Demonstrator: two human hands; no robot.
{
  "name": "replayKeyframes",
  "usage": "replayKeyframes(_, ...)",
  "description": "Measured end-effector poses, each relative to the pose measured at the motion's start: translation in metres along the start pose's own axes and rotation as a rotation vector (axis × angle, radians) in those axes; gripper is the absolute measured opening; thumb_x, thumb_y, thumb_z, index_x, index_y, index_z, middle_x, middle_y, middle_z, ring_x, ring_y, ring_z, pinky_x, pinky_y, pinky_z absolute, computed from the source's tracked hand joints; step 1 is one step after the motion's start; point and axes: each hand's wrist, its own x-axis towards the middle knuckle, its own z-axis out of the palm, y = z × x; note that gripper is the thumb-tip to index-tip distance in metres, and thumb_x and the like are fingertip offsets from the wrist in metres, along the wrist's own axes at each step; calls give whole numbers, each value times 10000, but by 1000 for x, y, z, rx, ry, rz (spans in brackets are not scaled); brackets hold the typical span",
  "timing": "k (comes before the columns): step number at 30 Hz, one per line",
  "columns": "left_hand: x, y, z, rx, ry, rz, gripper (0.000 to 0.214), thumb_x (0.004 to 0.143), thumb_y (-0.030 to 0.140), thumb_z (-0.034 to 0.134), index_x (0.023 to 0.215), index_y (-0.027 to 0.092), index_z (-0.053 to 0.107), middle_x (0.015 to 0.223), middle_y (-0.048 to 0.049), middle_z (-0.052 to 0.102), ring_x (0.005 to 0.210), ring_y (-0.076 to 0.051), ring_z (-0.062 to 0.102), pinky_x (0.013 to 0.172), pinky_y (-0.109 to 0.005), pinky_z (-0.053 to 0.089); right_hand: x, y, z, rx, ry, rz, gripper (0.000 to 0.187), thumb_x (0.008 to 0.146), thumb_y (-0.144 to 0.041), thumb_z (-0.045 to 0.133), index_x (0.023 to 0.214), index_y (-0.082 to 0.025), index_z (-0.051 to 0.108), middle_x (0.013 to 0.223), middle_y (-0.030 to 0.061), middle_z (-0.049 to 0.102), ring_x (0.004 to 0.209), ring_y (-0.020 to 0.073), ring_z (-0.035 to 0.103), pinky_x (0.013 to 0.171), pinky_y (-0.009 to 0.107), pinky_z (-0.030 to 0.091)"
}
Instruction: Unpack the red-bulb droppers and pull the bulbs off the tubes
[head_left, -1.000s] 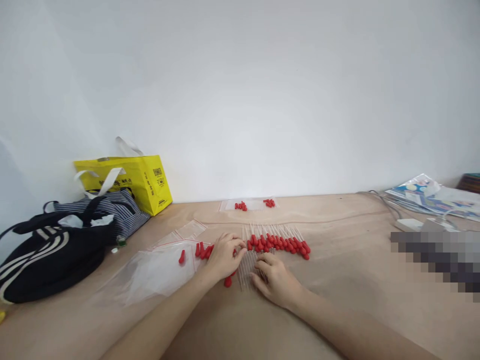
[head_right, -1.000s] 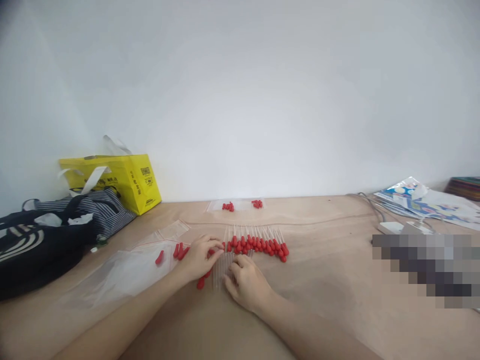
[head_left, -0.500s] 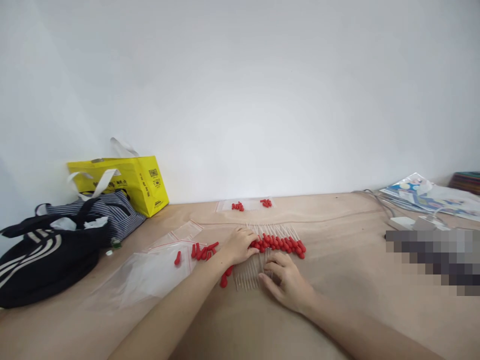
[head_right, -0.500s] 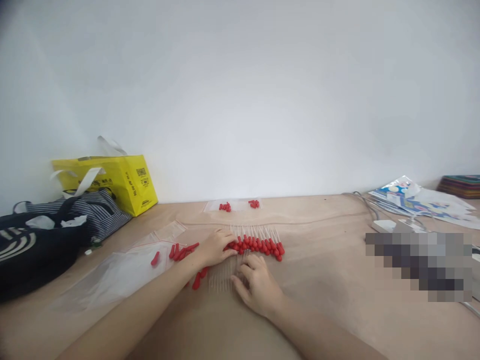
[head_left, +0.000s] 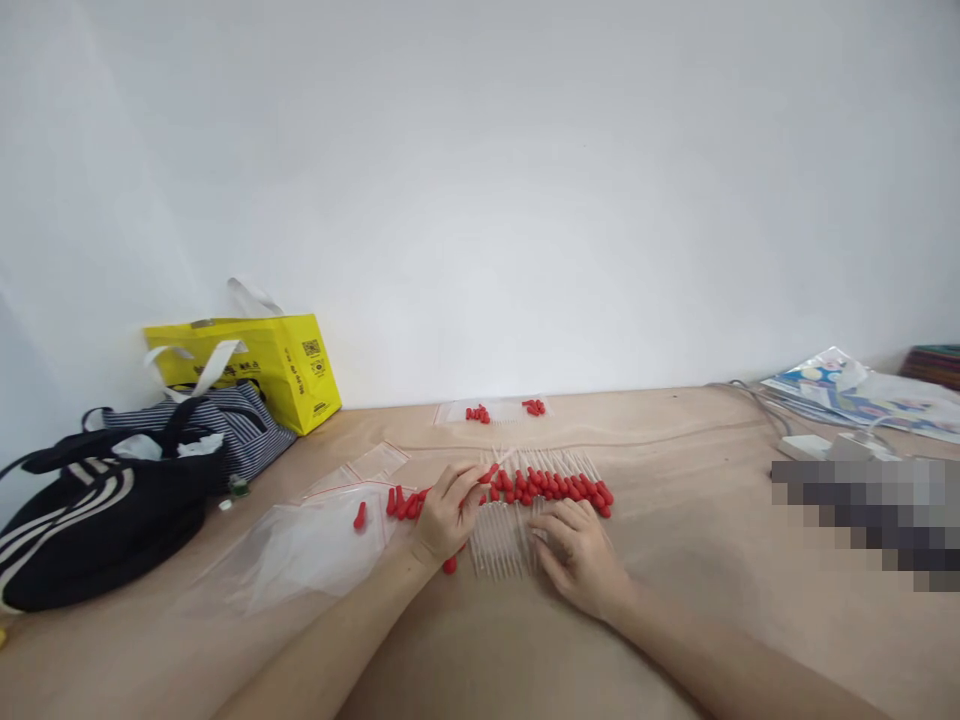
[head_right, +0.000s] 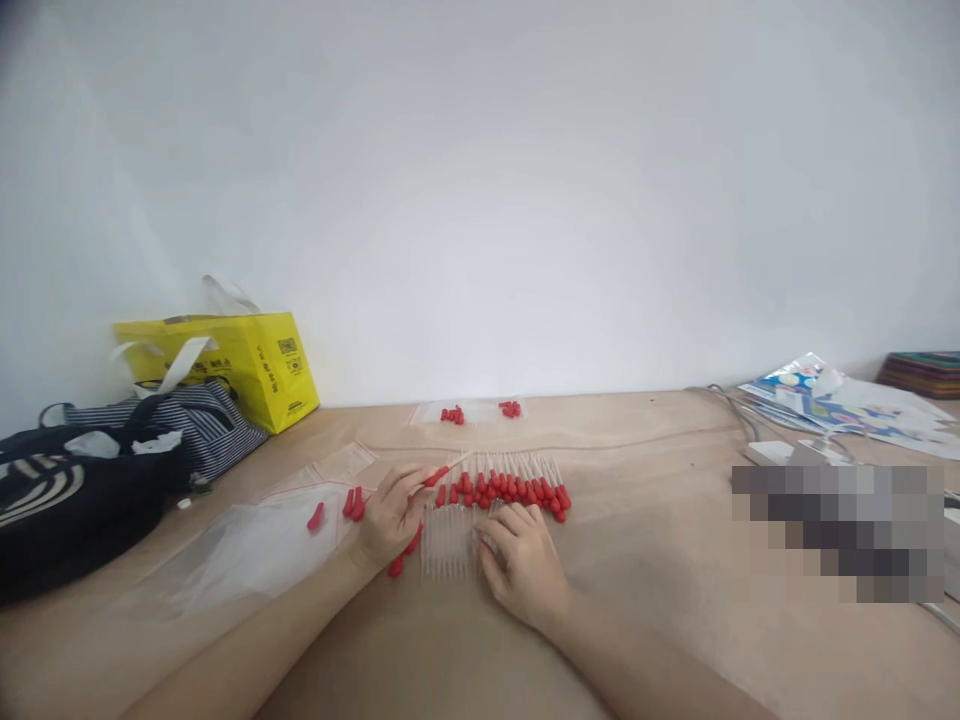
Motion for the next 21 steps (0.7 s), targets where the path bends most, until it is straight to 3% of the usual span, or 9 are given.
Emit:
replayKeyframes(2,1,8,-10,-18,24,10,198,843,145,420,1020,194,494,872,-45,587,819,-131,576,714,-243,492,0,1,-1,-29,70,11,231,786,-191,456,1002,-187,541,870,66,581,799,175,517,700,322,366)
replayKeyframes(5,-6,21,-22,-92,-63,52,225,831,119,430,1029,202,497,880,-44,604,828,-126,587,726,-234,496,1,2,-4,-100,152,18,396,783,-287,481,1160,-172,443,1035,119,536,947,224,488,766,372,368)
replayKeyframes(8,-18,30,-27,-208,-164,107,275,821,85,423,1065,194,488,911,-61,608,841,-120,589,732,-218,494,4,0,-7,-157,110,-52,412,781,-320,507,1166,-187,452,1093,115,532,1017,235,465,825,401,333)
replayKeyframes(13,-31,37,-26,-295,-245,144,312,817,73,382,1083,194,491,912,-72,611,838,-119,590,716,-201,491,5,-1,-7,-141,12,-205,158,831,-224,460,924,-235,588,780,6,637,808,147,543,880,404,266)
replayKeyframes(16,-29,39,-27,-277,-244,76,259,796,95,413,1016,175,524,892,-74,611,820,-127,584,722,-220,485,4,4,-7,-146,-34,-273,195,839,-166,414,904,-214,591,688,-4,615,655,110,521,850,379,294)
replayKeyframes(21,-25,37,-27,-31,-343,-29,232,774,298,525,974,194,580,876,-64,637,830,-195,562,748,-354,442,1,6,-5,-214,-62,-347,293,819,-76,333,898,-187,593,601,-5,569,578,108,479,844,395,308)
